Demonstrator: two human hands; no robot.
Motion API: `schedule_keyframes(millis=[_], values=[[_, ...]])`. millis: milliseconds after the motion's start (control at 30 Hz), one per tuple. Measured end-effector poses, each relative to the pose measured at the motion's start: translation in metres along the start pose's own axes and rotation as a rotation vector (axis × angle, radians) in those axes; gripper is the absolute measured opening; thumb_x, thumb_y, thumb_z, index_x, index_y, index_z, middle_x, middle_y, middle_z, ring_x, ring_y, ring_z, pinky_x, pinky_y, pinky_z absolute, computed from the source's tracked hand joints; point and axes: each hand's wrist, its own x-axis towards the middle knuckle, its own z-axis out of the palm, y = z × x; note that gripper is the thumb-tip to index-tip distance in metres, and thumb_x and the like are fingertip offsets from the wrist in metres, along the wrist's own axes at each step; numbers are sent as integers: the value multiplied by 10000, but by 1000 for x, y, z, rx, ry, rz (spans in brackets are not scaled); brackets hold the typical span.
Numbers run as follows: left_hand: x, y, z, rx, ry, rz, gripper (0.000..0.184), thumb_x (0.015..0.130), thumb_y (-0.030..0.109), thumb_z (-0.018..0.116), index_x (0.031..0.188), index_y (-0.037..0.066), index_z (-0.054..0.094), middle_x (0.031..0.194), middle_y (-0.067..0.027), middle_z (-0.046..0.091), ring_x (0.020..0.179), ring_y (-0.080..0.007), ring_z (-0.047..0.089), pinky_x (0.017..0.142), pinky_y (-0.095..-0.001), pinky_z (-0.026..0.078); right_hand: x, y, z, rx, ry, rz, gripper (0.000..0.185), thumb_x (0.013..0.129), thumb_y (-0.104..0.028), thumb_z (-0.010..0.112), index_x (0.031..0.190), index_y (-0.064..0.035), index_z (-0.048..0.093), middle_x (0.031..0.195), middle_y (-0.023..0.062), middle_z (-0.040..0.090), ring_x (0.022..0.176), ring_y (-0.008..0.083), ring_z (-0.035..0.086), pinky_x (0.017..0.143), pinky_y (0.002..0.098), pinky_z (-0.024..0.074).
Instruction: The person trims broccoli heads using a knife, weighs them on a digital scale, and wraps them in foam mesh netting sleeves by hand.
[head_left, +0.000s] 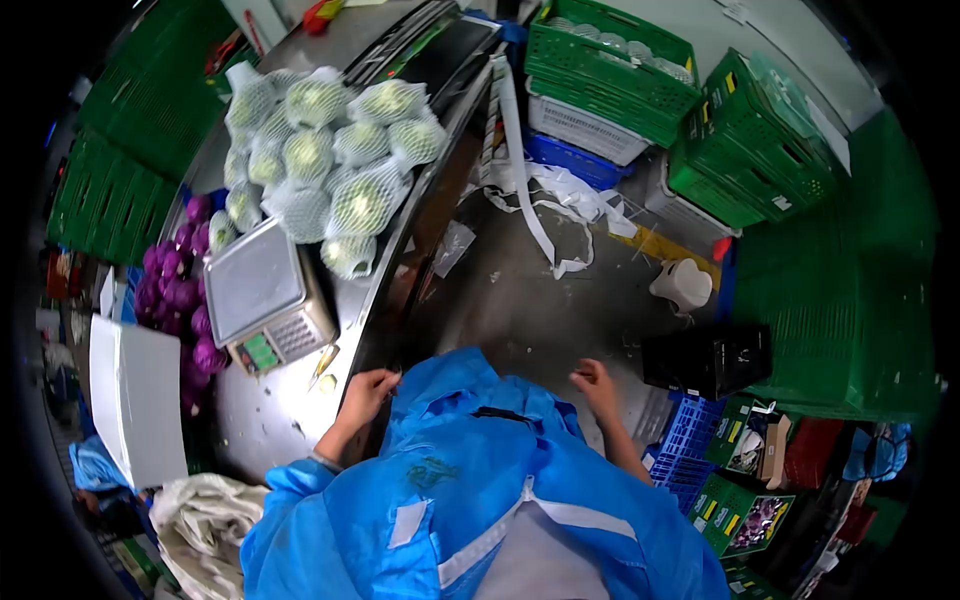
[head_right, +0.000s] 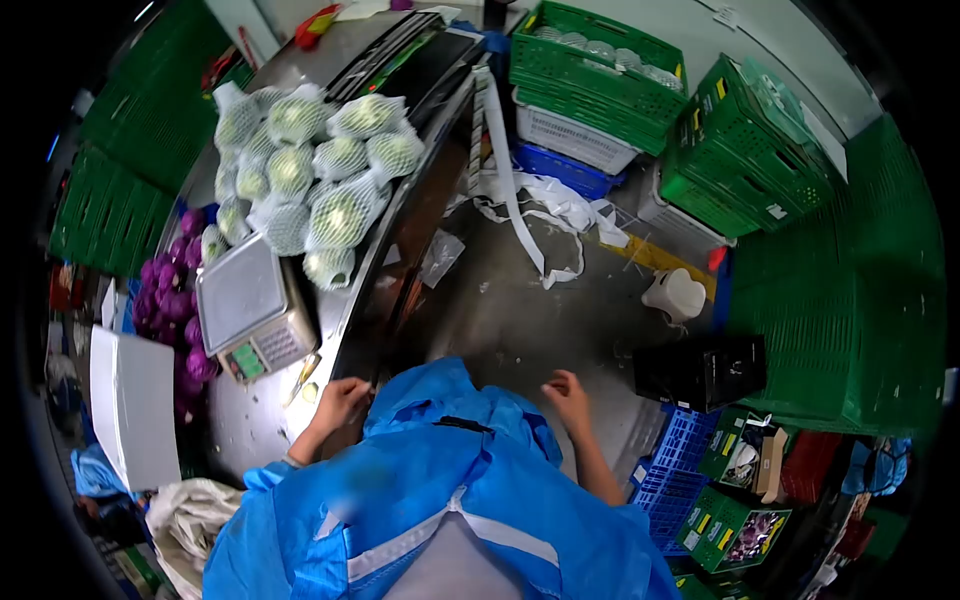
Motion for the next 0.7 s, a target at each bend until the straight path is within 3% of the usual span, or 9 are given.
schedule_keyframes(millis=[167,233,333,367,400,500,600,633,700], values=[[183,104,34,124,-149,213,436,970,327,547,684,8,624,580,-55,571,557,-131,543,562,-302,433,67,-45,34,-297,-297,-109,224,793,-168,735,928,-14,645,748,96,668,726,163,648,667,306,513],[292,107,57,-283,-198,236,487,971,372,539,670,2,639,604,-44,601,588,-123,552,618,-274,441,115,-74,21,-397,-237,-103,202,799,-180,721,888,-20,635,773,134,676,716,249,664,644,344,513],[447,152,88,-473,34,138,376,968,342,547,1019,-15,651,907,-64,647,837,-129,591,742,-263,456,201,-98,-3,-521,-204,-158,171,827,-179,682,858,-21,624,779,153,679,722,304,673,631,379,513],[505,162,97,-620,91,63,431,963,349,553,1176,-22,615,1049,-84,652,959,-145,605,812,-266,467,229,-108,-13,-560,-197,-194,162,840,-175,666,853,-20,621,775,153,679,728,310,674,630,388,514],[560,170,97,-604,93,16,643,911,397,616,1370,-18,441,1269,-120,559,1134,-209,552,945,-323,444,257,-117,-21,-560,-178,-155,139,852,-159,640,877,-24,625,765,155,675,727,324,670,632,394,516],[712,183,114,-583,492,-98,772,833,445,697,1383,-18,416,1306,-143,528,1160,-266,533,982,-376,425,320,-161,-46,-670,-208,-94,210,858,-139,609,1049,-53,621,921,172,673,842,349,656,728,417,518],[822,183,111,-942,430,-318,879,744,490,767,1358,-43,434,1290,-157,540,1149,-283,539,961,-394,428,381,-234,-63,-839,-332,-182,313,844,-153,623,1146,-77,590,1079,170,643,956,343,629,805,417,498],[868,153,118,-873,418,-333,863,733,496,777,1335,-43,473,1255,-152,572,1135,-260,546,941,-386,430,402,-250,-68,-831,-343,-122,329,851,-166,617,1166,-81,577,1093,175,636,976,357,618,818,431,493],[856,212,104,-597,478,-256,821,732,505,775,1315,-16,522,1298,-126,561,1157,-243,539,975,-350,403,438,-279,-79,-814,-375,-4,362,866,-192,603,1208,-88,550,1120,185,623,1015,385,595,844,460,484]])
